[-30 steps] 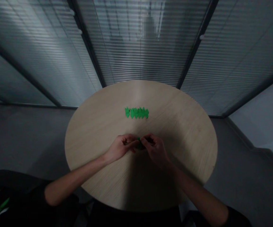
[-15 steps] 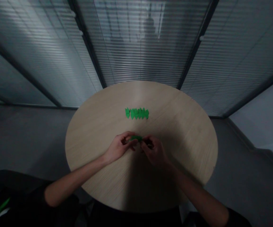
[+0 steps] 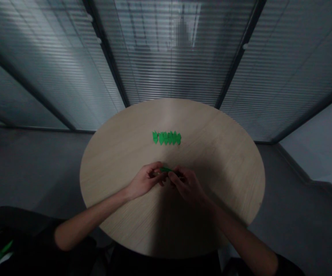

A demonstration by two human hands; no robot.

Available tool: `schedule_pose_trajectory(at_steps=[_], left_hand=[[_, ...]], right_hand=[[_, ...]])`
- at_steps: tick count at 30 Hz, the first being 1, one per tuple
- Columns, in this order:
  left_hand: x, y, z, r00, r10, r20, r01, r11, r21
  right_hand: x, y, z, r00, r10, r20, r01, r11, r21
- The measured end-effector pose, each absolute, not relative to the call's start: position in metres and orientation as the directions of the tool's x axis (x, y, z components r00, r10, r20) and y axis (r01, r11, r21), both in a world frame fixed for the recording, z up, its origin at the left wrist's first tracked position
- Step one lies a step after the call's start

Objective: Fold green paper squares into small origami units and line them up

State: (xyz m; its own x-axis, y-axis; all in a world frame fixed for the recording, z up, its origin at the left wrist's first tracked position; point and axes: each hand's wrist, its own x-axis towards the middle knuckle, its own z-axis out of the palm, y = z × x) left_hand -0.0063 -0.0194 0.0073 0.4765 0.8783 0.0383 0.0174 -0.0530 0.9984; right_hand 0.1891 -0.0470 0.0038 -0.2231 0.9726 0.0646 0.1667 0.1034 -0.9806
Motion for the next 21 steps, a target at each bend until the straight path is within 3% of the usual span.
schedule_pose_trajectory(at_steps=[7, 21], left_hand=[[-0.005, -0.022, 0.009, 0.472, 0.879, 0.065, -0.016, -0.066, 0.998], [-0.005, -0.020, 0.011, 0.351, 0.929, 0.116, -0.137, -0.072, 0.988]], right_hand=[[0.190, -0.048, 0.012, -0.241, 0.964, 0.113, 0.229, 0.170, -0.958], [0.186, -0.044, 0.003, -0.233, 0.969, 0.086, 0.019, 0.093, -0.995]])
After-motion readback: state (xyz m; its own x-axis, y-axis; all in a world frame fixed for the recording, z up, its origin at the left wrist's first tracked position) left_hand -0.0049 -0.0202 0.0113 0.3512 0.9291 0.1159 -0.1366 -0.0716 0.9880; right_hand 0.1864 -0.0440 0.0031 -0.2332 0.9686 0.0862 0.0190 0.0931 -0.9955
